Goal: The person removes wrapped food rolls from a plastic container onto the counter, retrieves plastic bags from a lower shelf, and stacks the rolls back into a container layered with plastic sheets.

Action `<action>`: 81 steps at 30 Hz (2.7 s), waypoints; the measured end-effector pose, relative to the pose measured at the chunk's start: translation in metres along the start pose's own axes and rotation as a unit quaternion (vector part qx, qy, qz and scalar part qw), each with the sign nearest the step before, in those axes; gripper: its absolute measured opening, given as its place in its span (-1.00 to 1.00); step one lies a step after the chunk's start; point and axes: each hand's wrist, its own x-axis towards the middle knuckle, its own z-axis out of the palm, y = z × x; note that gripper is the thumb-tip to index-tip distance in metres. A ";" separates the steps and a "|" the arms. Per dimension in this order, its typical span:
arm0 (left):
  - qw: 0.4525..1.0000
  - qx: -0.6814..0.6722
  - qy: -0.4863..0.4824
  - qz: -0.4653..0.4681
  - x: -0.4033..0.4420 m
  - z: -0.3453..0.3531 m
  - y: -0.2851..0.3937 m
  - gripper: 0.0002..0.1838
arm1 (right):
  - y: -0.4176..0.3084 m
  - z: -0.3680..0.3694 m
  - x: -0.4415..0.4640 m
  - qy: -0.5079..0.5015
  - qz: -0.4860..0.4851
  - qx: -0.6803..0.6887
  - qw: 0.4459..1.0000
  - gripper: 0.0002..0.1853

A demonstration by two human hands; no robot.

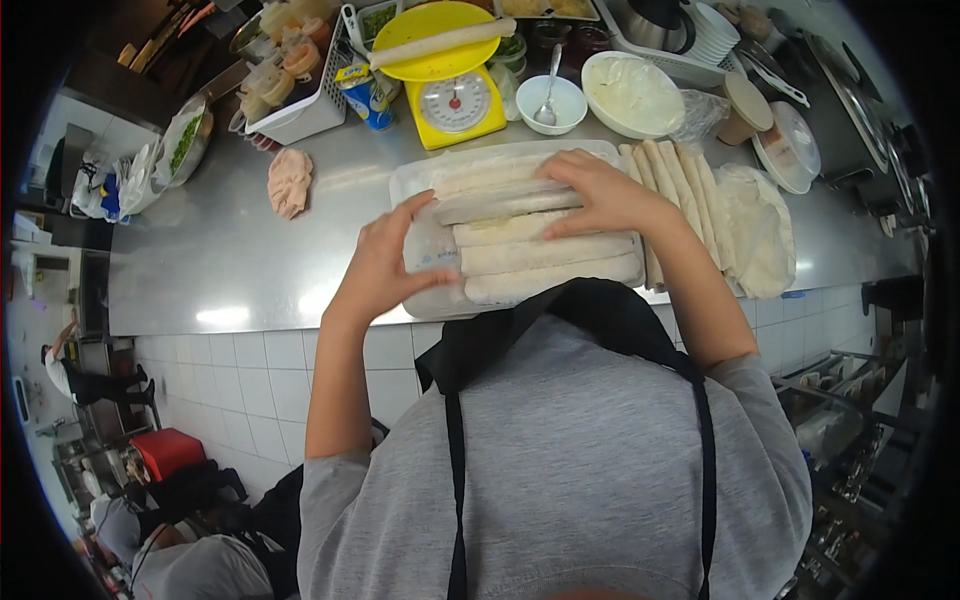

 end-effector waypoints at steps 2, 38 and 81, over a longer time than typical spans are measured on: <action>1.000 0.020 0.005 -0.016 -0.015 0.006 0.012 0.06 | -0.011 -0.003 -0.009 -0.024 0.002 -0.003 1.000 -0.22; 0.770 -0.587 0.106 -0.227 -0.031 0.035 0.044 -0.66 | -0.053 0.000 -0.031 -0.038 0.038 -0.111 0.992 0.15; 0.492 -0.757 0.405 -0.139 -0.074 0.049 -0.003 -0.47 | -0.155 0.045 0.169 -0.244 -0.237 -0.154 0.928 0.31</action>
